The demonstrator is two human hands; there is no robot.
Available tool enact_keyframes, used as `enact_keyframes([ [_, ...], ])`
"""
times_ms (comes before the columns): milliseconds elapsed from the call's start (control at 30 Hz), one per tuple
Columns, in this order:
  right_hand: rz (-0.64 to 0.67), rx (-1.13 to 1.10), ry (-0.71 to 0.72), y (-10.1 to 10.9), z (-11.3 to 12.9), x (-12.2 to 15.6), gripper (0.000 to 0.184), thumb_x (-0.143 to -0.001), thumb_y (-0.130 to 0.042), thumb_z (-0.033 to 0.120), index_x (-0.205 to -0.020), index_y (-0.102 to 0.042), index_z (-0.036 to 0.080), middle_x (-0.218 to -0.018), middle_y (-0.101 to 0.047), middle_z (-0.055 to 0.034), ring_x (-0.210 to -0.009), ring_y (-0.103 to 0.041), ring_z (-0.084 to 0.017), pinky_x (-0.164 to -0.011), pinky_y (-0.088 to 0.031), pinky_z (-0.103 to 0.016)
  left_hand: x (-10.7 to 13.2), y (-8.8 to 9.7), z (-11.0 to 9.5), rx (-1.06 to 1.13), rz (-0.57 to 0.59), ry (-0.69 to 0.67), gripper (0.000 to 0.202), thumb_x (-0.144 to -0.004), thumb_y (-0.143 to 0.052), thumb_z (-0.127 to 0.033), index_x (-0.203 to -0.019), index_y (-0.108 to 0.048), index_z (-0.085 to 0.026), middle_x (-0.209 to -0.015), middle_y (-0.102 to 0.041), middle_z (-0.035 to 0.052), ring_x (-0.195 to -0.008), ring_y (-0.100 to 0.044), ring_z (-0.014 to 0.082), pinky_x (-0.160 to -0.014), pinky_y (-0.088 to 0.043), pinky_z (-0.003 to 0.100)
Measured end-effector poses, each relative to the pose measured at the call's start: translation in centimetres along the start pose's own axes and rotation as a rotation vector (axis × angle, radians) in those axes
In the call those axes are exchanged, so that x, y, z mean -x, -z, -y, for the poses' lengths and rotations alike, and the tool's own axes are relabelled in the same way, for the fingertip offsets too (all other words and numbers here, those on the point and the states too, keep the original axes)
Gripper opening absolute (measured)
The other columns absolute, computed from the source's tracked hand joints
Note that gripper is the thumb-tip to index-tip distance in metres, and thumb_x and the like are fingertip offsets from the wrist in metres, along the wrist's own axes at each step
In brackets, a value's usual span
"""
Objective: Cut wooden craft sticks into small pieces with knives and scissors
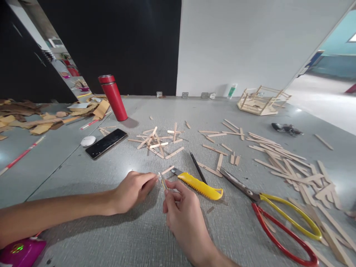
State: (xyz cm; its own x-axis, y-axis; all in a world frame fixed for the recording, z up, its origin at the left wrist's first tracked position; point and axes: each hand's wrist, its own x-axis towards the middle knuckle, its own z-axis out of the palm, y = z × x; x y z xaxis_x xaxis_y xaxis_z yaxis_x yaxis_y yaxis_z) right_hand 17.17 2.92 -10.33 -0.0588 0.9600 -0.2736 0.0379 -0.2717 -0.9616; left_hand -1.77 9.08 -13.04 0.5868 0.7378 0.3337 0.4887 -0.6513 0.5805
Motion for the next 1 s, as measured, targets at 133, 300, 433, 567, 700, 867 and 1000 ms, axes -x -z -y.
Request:
enact_keyframes([
  [133,0.015,0.017,-0.002,0.04,-0.04,0.11,0.038,-0.090,-0.060,0.047,-0.113,-0.054,0.018,-0.053,-0.050,0.0108,-0.034,-0.033,-0.006,-0.035,-0.023,-0.020,0.17,0.05,0.32,0.014,0.057,-0.042,0.030,-0.105,-0.044,-0.019,-0.076,-0.047,-0.019,-0.059,-0.040,-0.0084,-0.050,-0.030,0.0077,-0.050,-0.025,0.024],
  [300,0.029,-0.003,0.005,0.10,-0.31,0.16,0.036,-0.093,-0.059,0.046,-0.115,-0.054,0.018,-0.055,-0.050,0.0110,-0.035,-0.032,-0.006,-0.035,-0.024,-0.020,0.07,0.13,0.14,0.012,0.040,-0.036,0.032,-0.107,-0.043,-0.022,-0.076,-0.050,-0.019,-0.058,-0.039,-0.0085,-0.049,-0.028,0.0079,-0.050,-0.024,0.024],
  [433,0.013,0.030,0.032,0.04,-0.51,0.09,0.035,-0.094,-0.060,0.045,-0.116,-0.056,0.018,-0.056,-0.050,0.0102,-0.036,-0.033,-0.006,-0.035,-0.023,-0.020,-0.25,0.22,-0.14,0.003,-0.010,0.000,0.038,-0.109,-0.039,-0.024,-0.072,-0.047,-0.019,-0.058,-0.034,-0.0089,-0.051,-0.025,0.0085,-0.051,-0.023,0.025],
  [567,0.009,0.012,0.021,-0.06,-0.33,0.13,0.035,-0.094,-0.061,0.045,-0.117,-0.057,0.018,-0.055,-0.050,0.0096,-0.038,-0.032,-0.007,-0.036,-0.023,-0.020,-0.09,0.23,-0.05,0.020,0.033,-0.022,0.036,-0.108,-0.040,-0.023,-0.073,-0.048,-0.019,-0.057,-0.035,-0.0089,-0.050,-0.026,0.0084,-0.050,-0.024,0.024],
  [700,0.005,-0.012,0.010,-0.16,-0.10,0.23,0.035,-0.093,-0.061,0.044,-0.117,-0.057,0.018,-0.054,-0.049,0.0104,-0.037,-0.032,-0.007,-0.036,-0.023,-0.020,0.08,0.21,-0.10,0.037,0.064,-0.032,0.032,-0.107,-0.041,-0.022,-0.078,-0.053,-0.018,-0.058,-0.038,-0.0084,-0.050,-0.028,0.0084,-0.050,-0.026,0.024],
  [867,0.007,0.008,0.023,-0.17,-0.20,0.33,0.033,-0.094,-0.062,0.046,-0.112,-0.059,0.019,-0.055,-0.048,0.0105,-0.036,-0.032,-0.006,-0.035,-0.023,-0.020,-0.39,0.53,-0.39,0.059,-0.009,0.030,0.038,-0.109,-0.039,-0.027,-0.073,-0.048,-0.019,-0.057,-0.036,-0.0087,-0.049,-0.029,0.0079,-0.050,-0.024,0.024],
  [1000,-0.001,-0.011,0.010,-0.11,-0.08,0.34,0.038,-0.092,-0.064,0.051,-0.111,-0.058,0.019,-0.054,-0.050,0.0103,-0.035,-0.033,-0.006,-0.036,-0.024,-0.020,-0.62,0.75,-0.28,0.098,-0.033,0.054,0.040,-0.108,-0.041,-0.029,-0.070,-0.047,-0.019,-0.057,-0.035,-0.0085,-0.049,-0.029,0.0079,-0.051,-0.024,0.024],
])
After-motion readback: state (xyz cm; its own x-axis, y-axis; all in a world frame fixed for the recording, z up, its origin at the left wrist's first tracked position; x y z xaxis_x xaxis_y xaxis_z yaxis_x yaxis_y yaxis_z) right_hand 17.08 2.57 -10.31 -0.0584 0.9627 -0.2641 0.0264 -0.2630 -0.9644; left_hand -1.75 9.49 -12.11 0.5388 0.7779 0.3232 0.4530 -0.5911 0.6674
